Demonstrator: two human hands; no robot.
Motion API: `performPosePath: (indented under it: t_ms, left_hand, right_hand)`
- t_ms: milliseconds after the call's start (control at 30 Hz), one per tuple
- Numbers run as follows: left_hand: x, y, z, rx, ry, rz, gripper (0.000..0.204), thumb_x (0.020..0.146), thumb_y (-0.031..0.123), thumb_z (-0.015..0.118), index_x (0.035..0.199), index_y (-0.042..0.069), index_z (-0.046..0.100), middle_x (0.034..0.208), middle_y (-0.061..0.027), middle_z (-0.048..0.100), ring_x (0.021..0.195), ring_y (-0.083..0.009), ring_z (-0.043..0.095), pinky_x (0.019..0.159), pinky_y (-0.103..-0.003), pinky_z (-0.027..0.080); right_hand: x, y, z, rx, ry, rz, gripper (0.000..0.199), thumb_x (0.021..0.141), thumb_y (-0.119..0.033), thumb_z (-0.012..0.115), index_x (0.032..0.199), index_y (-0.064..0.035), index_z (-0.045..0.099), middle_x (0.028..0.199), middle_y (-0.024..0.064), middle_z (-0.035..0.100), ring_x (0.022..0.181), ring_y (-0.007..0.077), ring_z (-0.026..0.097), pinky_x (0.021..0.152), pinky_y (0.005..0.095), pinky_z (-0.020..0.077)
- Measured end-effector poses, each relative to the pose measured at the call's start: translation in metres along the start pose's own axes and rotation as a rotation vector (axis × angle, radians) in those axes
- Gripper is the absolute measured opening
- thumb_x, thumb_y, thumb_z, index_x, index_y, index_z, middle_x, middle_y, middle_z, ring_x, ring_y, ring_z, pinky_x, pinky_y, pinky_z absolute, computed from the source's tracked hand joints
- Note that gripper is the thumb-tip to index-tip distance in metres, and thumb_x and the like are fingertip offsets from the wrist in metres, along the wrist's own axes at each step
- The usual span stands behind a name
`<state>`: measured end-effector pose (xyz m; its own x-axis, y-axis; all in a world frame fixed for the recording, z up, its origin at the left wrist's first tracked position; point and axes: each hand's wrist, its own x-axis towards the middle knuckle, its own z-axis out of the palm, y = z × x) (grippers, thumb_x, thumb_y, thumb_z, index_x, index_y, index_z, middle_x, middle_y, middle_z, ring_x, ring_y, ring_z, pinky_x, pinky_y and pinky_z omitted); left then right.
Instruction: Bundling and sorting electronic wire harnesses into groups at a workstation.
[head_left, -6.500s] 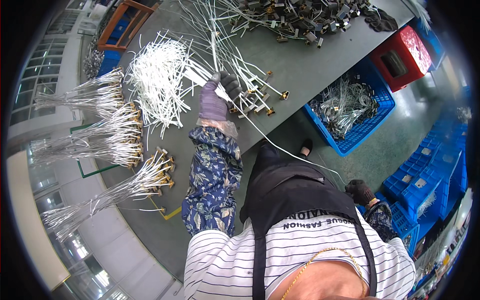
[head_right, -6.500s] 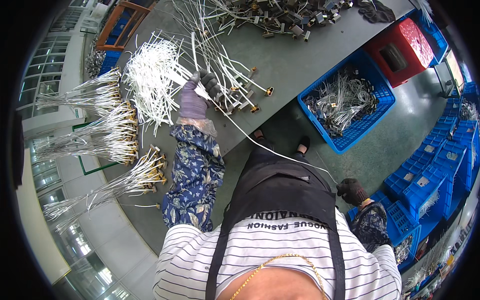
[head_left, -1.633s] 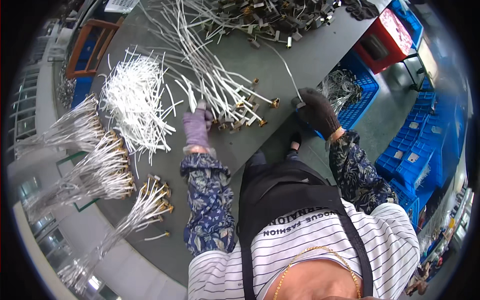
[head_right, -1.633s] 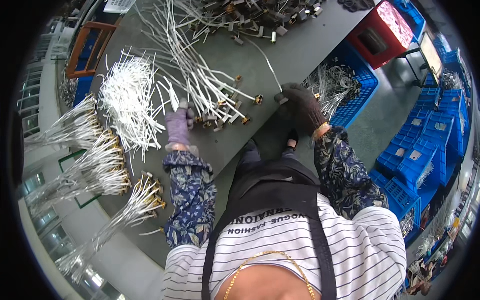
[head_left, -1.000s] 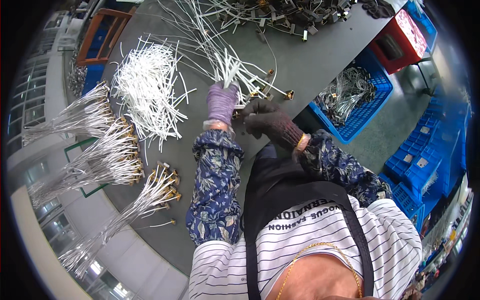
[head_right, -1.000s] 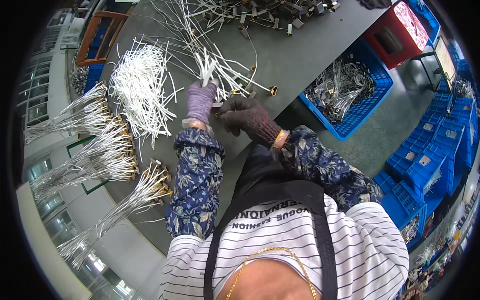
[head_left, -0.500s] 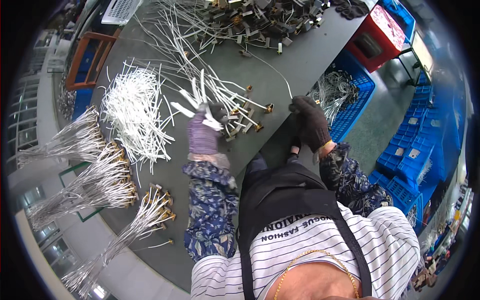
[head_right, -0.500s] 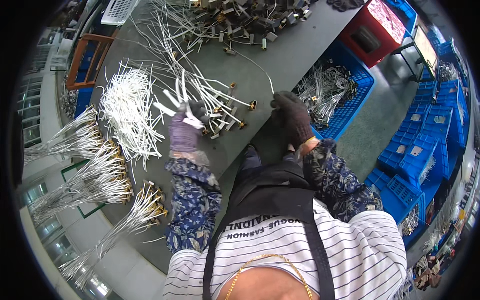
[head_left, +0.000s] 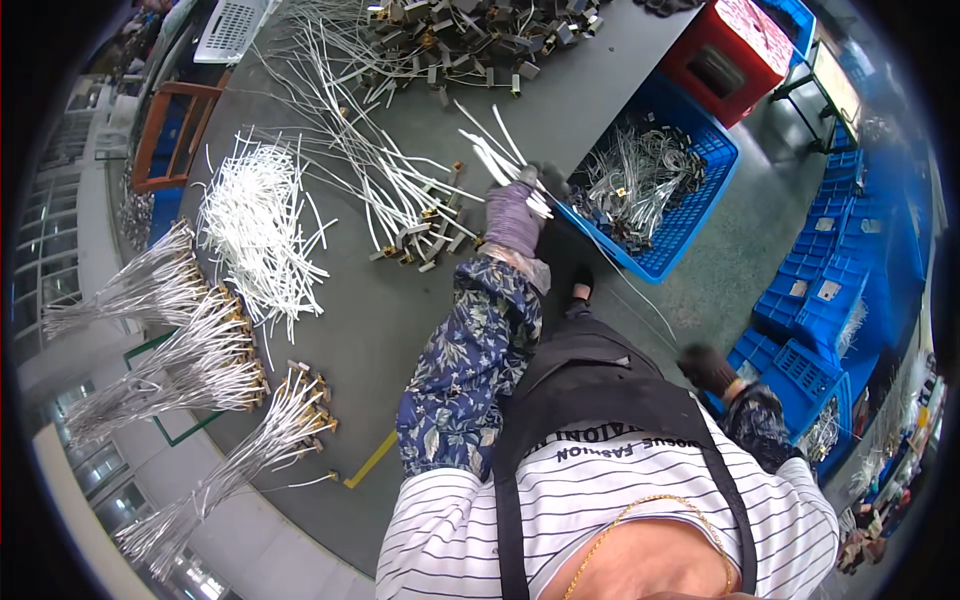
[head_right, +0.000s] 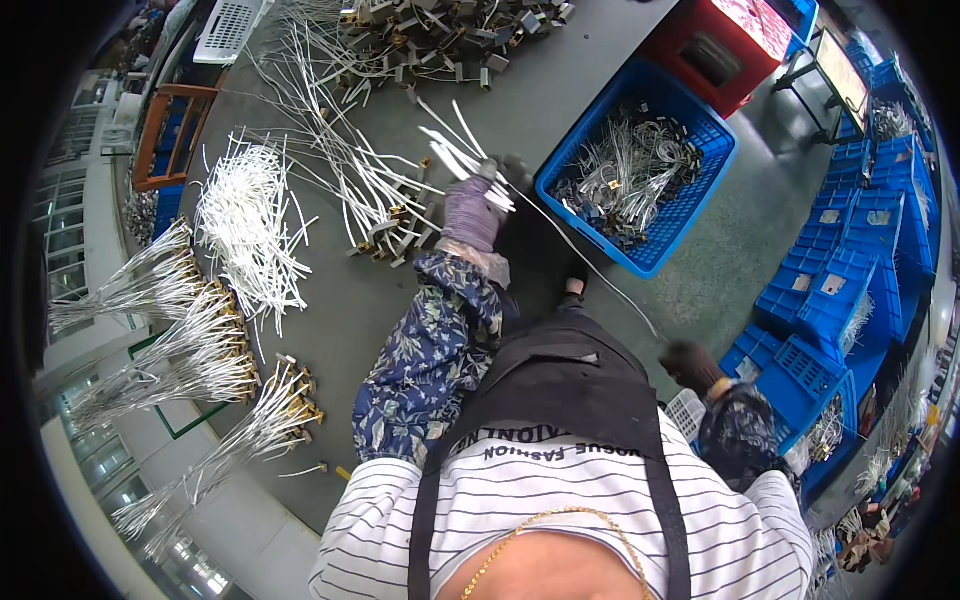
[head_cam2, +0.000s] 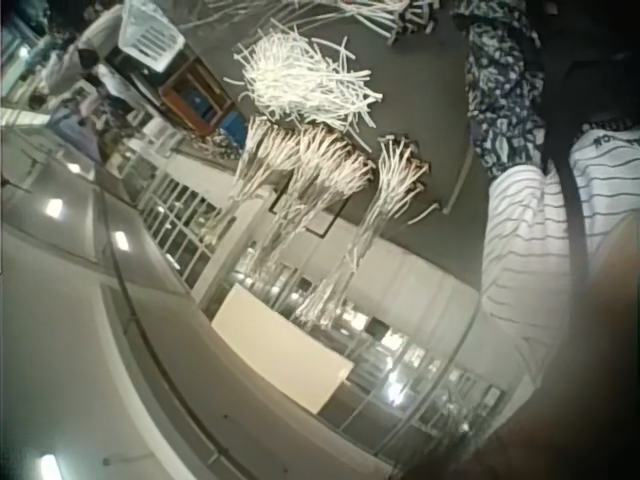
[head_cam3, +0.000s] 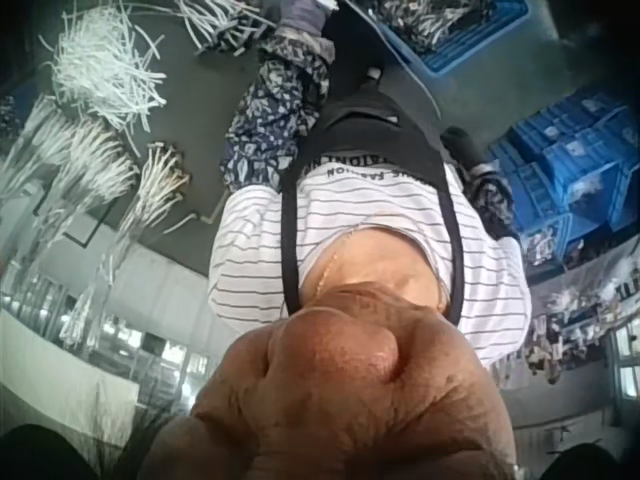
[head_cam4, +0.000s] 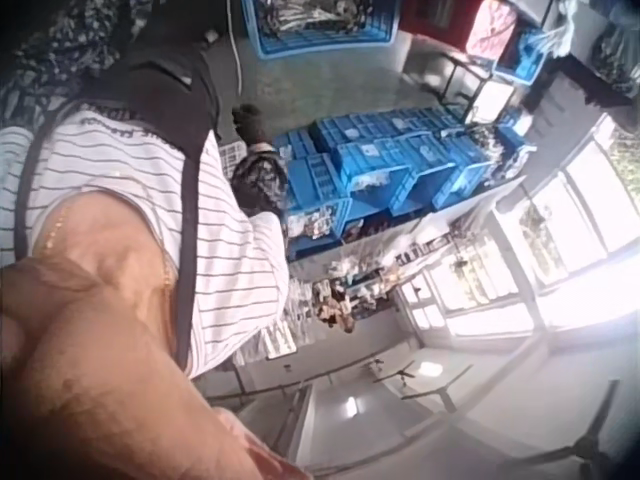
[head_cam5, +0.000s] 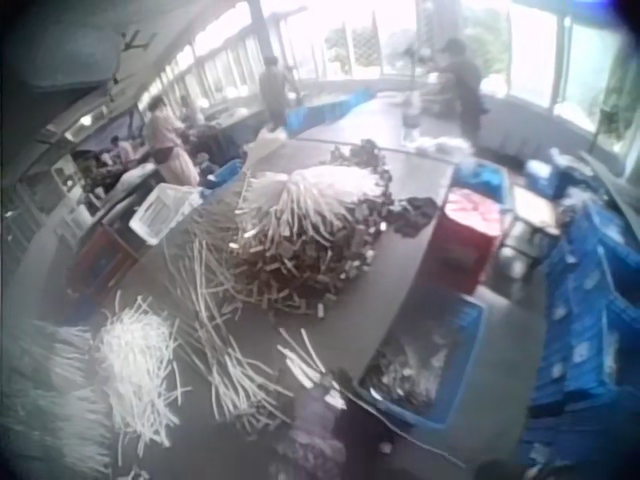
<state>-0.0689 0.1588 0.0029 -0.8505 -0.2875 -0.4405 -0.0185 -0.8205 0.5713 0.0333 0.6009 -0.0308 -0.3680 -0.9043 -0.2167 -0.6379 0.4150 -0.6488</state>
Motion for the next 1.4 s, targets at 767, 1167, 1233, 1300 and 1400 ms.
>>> performPosePath:
  t_ms: [767, 1167, 1233, 1300, 1400]
  left_hand:
    - [-0.022, 0.056, -0.017, 0.167, -0.048, 0.018, 0.024, 0.087, 0.022, 0.068, 0.100, 0.003, 0.062, 0.087, -0.0140, 0.067, 0.078, -0.0254, 0.067, 0.062, -0.036, 0.058]
    - [-0.043, 0.096, -0.015, 0.519, 0.356, 0.205, 0.029, 0.088, 0.031, 0.064, 0.093, 0.002, 0.063, 0.080, -0.0051, 0.064, 0.066, -0.0168, 0.060, 0.060, -0.031, 0.054]
    - [-0.052, 0.085, -0.009, 0.640, 0.442, 0.174, 0.023, 0.085, 0.025, 0.067, 0.090, 0.003, 0.063, 0.076, -0.0016, 0.061, 0.061, -0.0139, 0.054, 0.055, -0.032, 0.046]
    - [-0.059, 0.072, -0.009, 0.960, 0.306, 0.289, 0.023, 0.081, 0.021, 0.072, 0.091, 0.001, 0.065, 0.076, -0.0021, 0.062, 0.063, -0.0125, 0.055, 0.056, -0.029, 0.045]
    - [-0.059, 0.083, -0.029, 0.828, 0.412, 0.124, 0.028, 0.083, 0.016, 0.068, 0.103, -0.002, 0.064, 0.078, -0.0053, 0.062, 0.071, -0.0142, 0.056, 0.066, -0.031, 0.048]
  right_hand:
    - [0.053, -0.036, -0.014, 1.112, 0.170, 1.011, 0.014, 0.080, -0.018, 0.066, 0.082, -0.0057, 0.061, 0.065, 0.0008, 0.051, 0.051, 0.0107, 0.046, 0.047, 0.0252, 0.0357]
    - [0.216, -0.096, -0.095, 1.202, -0.023, 0.672, 0.018, 0.086, -0.022, 0.064, 0.091, -0.0049, 0.062, 0.071, 0.0002, 0.054, 0.058, 0.0076, 0.048, 0.050, 0.0223, 0.0372]
    - [0.267, -0.114, -0.098, 1.175, 0.113, 0.516, 0.023, 0.088, -0.023, 0.062, 0.101, -0.0027, 0.061, 0.081, 0.0034, 0.058, 0.063, 0.0091, 0.051, 0.055, 0.0243, 0.0411]
    - [0.315, -0.129, -0.103, 1.141, 0.180, 0.311, 0.036, 0.089, -0.025, 0.062, 0.115, -0.0011, 0.057, 0.096, 0.0078, 0.059, 0.076, 0.0116, 0.055, 0.065, 0.0275, 0.0456]
    - [0.354, -0.141, -0.118, 1.067, 0.107, 0.247, 0.054, 0.087, -0.030, 0.064, 0.130, -0.0010, 0.048, 0.115, 0.0126, 0.057, 0.092, 0.0165, 0.058, 0.078, 0.0310, 0.0482]
